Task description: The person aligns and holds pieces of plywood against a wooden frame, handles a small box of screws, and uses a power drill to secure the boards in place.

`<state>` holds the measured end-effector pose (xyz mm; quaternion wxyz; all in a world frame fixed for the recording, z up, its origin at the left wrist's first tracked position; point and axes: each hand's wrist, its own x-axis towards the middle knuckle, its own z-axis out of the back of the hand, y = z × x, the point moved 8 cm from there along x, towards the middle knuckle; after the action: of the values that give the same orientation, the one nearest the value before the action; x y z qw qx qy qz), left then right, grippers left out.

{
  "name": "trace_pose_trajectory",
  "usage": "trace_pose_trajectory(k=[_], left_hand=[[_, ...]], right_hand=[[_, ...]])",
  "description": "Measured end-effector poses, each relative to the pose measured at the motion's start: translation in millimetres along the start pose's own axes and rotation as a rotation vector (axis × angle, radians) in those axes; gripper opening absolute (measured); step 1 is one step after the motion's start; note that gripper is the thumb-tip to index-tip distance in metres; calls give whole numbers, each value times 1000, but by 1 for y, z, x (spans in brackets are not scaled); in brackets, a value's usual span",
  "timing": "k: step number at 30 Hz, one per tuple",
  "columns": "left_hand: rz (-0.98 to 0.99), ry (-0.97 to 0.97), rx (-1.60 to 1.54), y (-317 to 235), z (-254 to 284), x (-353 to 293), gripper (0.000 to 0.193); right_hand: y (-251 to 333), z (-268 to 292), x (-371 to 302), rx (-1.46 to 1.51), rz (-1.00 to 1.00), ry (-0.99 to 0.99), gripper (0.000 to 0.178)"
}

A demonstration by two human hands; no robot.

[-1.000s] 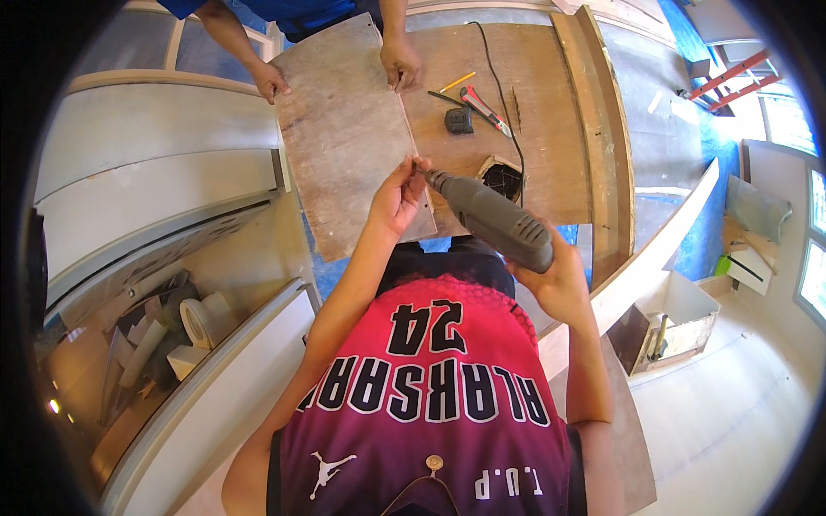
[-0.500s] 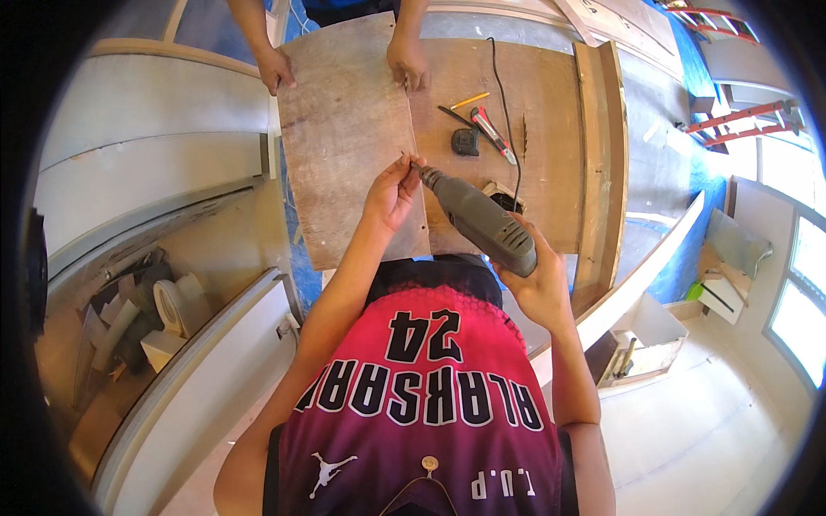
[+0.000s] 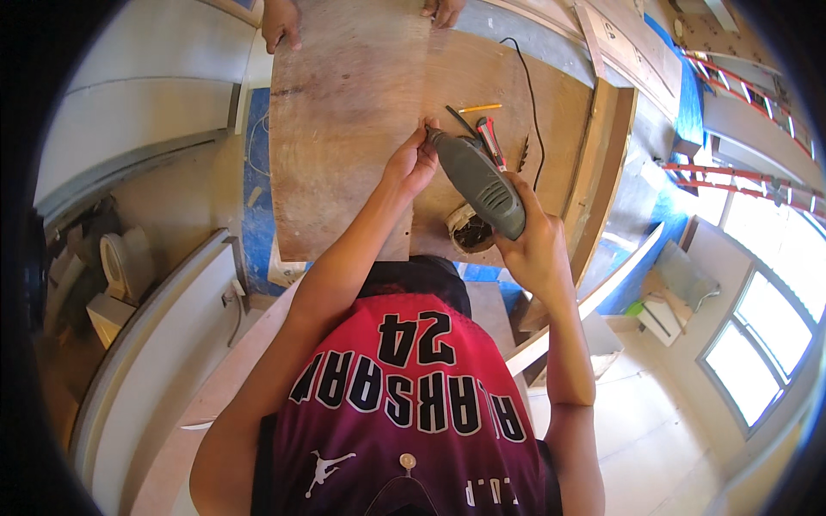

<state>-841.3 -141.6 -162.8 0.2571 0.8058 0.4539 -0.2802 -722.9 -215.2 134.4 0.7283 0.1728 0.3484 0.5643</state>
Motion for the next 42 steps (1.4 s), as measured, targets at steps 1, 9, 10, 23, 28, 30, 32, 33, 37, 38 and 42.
trace_pose_trajectory(k=[1,9,10,23,28,30,32,33,37,38,42], left_hand=[[-1,1,-38,0,-2,3,21],[-22,-74,-130,0,-17,3,17],[-16,-61,-126,0,-19,2,15],[9,-77,-271,5,-18,5,17],[16,-65,-264,6,-18,8,17],[6,-57,-256,6,-19,8,17],[-10,-59,-261,4,-21,7,17],[-2,-75,-268,5,-22,5,17],[6,-82,-254,4,-24,2,17],[4,-70,-238,3,-24,2,17],[-5,-118,-244,1,-24,-1,17]], right_hand=[[6,1,8,-8,-17,18,65],[31,10,48,-156,-22,109,63],[32,11,50,-162,-16,115,62],[53,10,84,-284,11,264,62],[65,10,96,-322,-20,310,61],[62,13,100,-309,-16,311,60],[63,12,102,-328,2,321,60],[63,12,102,-333,9,322,60],[73,9,104,-354,40,333,59],[75,9,104,-366,43,335,59],[72,9,109,-388,-28,374,65]])
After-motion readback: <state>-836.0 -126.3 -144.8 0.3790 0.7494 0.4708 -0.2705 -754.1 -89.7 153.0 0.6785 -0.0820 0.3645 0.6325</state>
